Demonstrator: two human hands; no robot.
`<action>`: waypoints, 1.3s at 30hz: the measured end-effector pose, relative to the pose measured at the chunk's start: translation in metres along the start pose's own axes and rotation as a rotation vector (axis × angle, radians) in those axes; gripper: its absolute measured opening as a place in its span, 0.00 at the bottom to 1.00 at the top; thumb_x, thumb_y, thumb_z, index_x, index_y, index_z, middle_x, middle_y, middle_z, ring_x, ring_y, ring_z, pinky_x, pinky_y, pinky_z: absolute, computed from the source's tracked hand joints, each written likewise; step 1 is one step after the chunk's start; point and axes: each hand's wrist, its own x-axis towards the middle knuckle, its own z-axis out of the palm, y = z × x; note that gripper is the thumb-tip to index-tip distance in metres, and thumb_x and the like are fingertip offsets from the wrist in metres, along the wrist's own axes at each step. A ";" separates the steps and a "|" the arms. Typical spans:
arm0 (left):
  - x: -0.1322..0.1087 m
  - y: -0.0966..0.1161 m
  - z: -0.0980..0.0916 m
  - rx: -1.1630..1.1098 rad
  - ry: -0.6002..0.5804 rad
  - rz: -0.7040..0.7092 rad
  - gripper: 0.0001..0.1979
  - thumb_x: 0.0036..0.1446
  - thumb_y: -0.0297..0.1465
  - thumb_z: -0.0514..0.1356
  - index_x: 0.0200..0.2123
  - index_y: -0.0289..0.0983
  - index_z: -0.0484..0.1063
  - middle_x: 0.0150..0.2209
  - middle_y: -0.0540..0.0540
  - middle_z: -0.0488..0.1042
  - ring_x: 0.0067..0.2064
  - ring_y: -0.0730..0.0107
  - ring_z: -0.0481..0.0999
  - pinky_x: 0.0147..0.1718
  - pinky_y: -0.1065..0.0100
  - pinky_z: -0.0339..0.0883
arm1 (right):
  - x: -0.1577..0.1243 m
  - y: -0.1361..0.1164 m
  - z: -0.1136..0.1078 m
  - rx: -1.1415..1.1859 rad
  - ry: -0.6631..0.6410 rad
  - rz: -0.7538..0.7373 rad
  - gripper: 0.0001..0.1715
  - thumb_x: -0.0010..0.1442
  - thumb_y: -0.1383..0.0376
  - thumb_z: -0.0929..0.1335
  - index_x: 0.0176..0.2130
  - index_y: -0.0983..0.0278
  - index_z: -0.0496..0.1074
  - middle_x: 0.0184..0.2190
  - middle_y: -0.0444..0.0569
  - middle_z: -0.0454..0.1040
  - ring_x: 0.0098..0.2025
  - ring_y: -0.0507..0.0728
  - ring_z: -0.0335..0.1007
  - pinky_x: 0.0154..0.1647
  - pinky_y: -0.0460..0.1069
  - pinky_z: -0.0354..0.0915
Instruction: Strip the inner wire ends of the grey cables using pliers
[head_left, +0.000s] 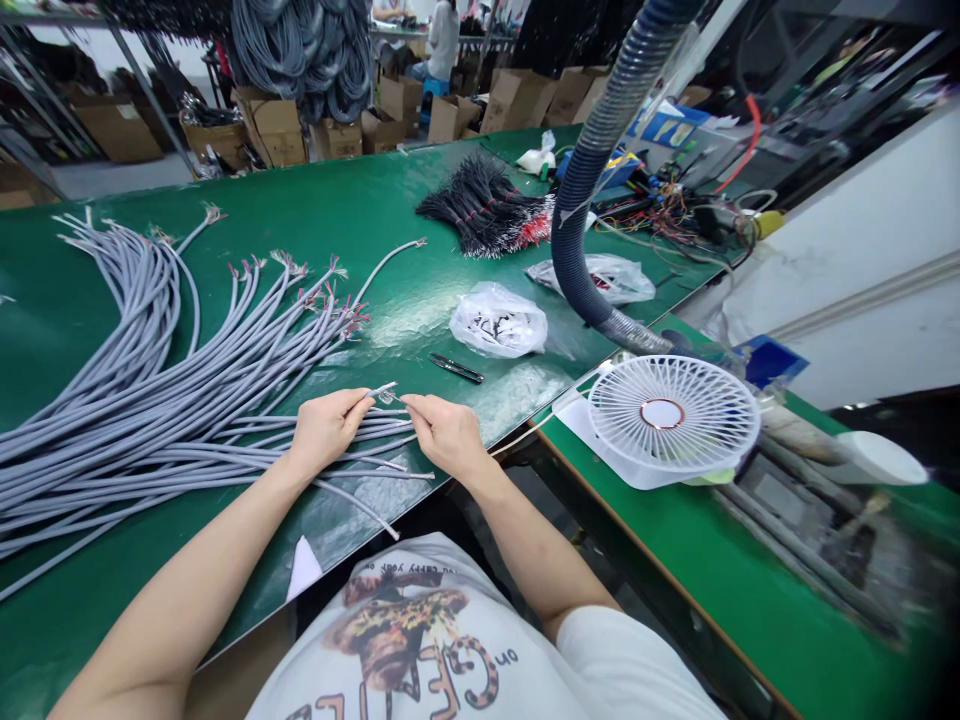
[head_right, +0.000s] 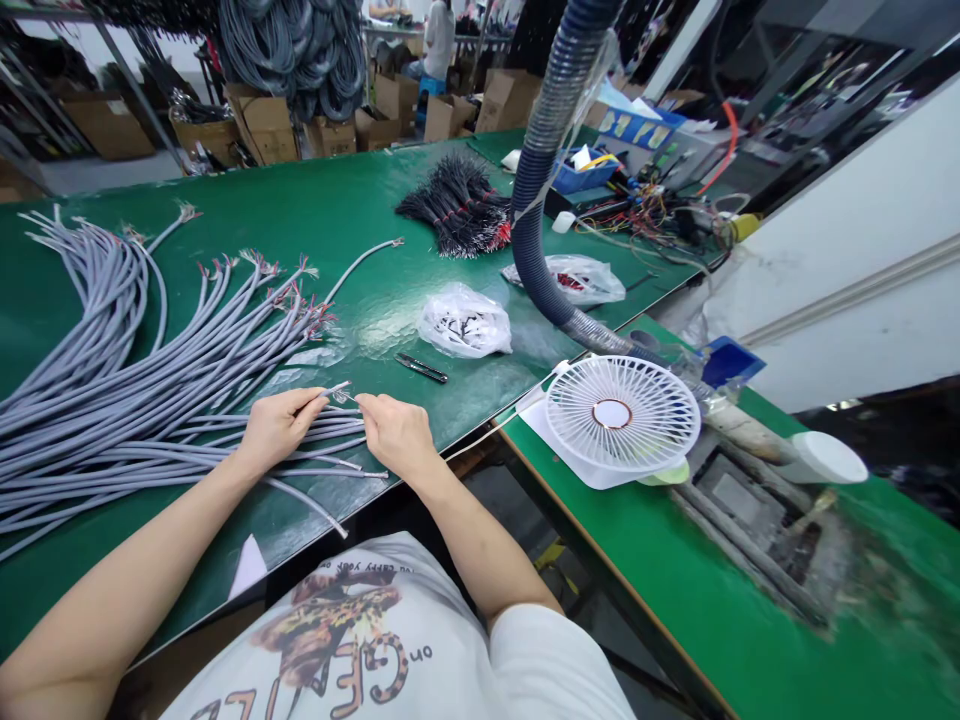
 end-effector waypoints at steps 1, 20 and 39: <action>0.000 0.000 0.000 0.009 0.000 0.005 0.16 0.62 0.38 0.53 0.42 0.37 0.78 0.42 0.43 0.81 0.42 0.63 0.79 0.44 0.68 0.69 | 0.000 0.000 0.000 -0.005 -0.002 0.005 0.17 0.65 0.65 0.60 0.48 0.60 0.74 0.39 0.49 0.79 0.41 0.54 0.75 0.41 0.45 0.65; -0.001 0.003 -0.001 0.197 0.058 0.080 0.16 0.63 0.38 0.53 0.41 0.37 0.78 0.36 0.43 0.82 0.35 0.65 0.79 0.34 0.70 0.66 | 0.003 -0.004 -0.005 -0.045 -0.037 0.036 0.16 0.65 0.64 0.61 0.47 0.58 0.75 0.38 0.48 0.79 0.40 0.55 0.75 0.39 0.46 0.66; -0.002 0.003 -0.001 0.163 0.012 0.042 0.15 0.61 0.37 0.55 0.38 0.36 0.79 0.38 0.42 0.82 0.37 0.60 0.80 0.36 0.68 0.67 | 0.017 -0.018 0.009 0.029 -0.076 0.009 0.14 0.64 0.65 0.61 0.38 0.62 0.75 0.36 0.49 0.79 0.37 0.56 0.76 0.37 0.47 0.65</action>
